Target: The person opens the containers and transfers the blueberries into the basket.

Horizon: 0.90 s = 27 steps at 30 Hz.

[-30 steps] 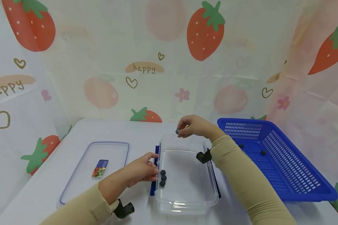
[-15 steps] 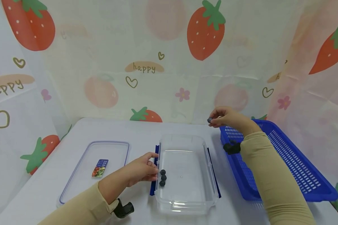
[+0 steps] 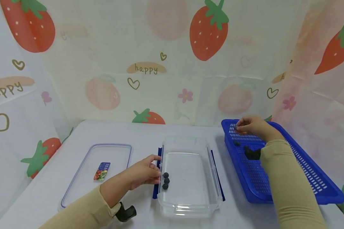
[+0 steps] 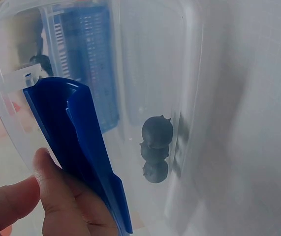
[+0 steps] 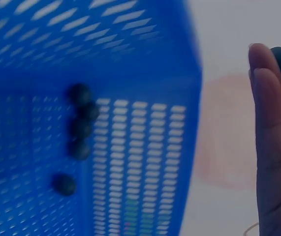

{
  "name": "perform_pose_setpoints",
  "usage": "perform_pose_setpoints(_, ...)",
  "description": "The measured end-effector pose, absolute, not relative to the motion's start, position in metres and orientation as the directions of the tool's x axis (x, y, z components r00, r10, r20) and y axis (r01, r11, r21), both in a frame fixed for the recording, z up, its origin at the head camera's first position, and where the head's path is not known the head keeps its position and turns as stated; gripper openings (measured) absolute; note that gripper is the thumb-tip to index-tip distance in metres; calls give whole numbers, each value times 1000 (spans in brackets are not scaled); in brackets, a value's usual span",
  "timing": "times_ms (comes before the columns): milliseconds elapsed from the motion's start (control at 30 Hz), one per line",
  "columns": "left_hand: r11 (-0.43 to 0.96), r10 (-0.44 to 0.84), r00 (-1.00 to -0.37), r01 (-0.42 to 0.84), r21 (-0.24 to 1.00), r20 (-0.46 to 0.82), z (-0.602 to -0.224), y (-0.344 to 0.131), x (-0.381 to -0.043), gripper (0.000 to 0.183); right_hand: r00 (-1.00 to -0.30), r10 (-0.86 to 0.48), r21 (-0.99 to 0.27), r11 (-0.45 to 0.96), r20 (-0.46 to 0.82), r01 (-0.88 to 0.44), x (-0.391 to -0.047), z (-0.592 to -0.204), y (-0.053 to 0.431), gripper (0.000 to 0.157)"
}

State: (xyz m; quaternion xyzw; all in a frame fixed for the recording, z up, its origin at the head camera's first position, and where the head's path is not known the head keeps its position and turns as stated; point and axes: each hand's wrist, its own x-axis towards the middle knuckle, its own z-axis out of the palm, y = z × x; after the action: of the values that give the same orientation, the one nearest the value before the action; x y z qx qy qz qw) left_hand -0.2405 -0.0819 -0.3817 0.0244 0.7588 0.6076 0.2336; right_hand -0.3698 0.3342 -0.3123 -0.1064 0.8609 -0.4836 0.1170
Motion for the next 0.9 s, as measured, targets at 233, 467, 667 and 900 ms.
perform_pose_setpoints(233, 260, 319, -888, -254, 932, -331, -380, -82, -240, 56, -949, -281, -858, 513, -142, -24, -372, -326, 350, 26)
perform_pose_setpoints(467, 262, 317, -888, -257, 930, -334, -379, -81, -242, 56, -954, -264, -854, 519, -142, -17, -370, -328, 354, 25)
perform_pose_setpoints(667, 262, 312, -888, -262, 929, -339, -379, -81, -242, 56, -958, -257, -850, 526, -130, -25, -369, -330, 359, 28)
perform_pose_setpoints(900, 261, 312, -887, -263, 929, -339, -380, -81, -241, 56, -954, -270, -865, 500, -126, -28, -368, -320, 349, 33)
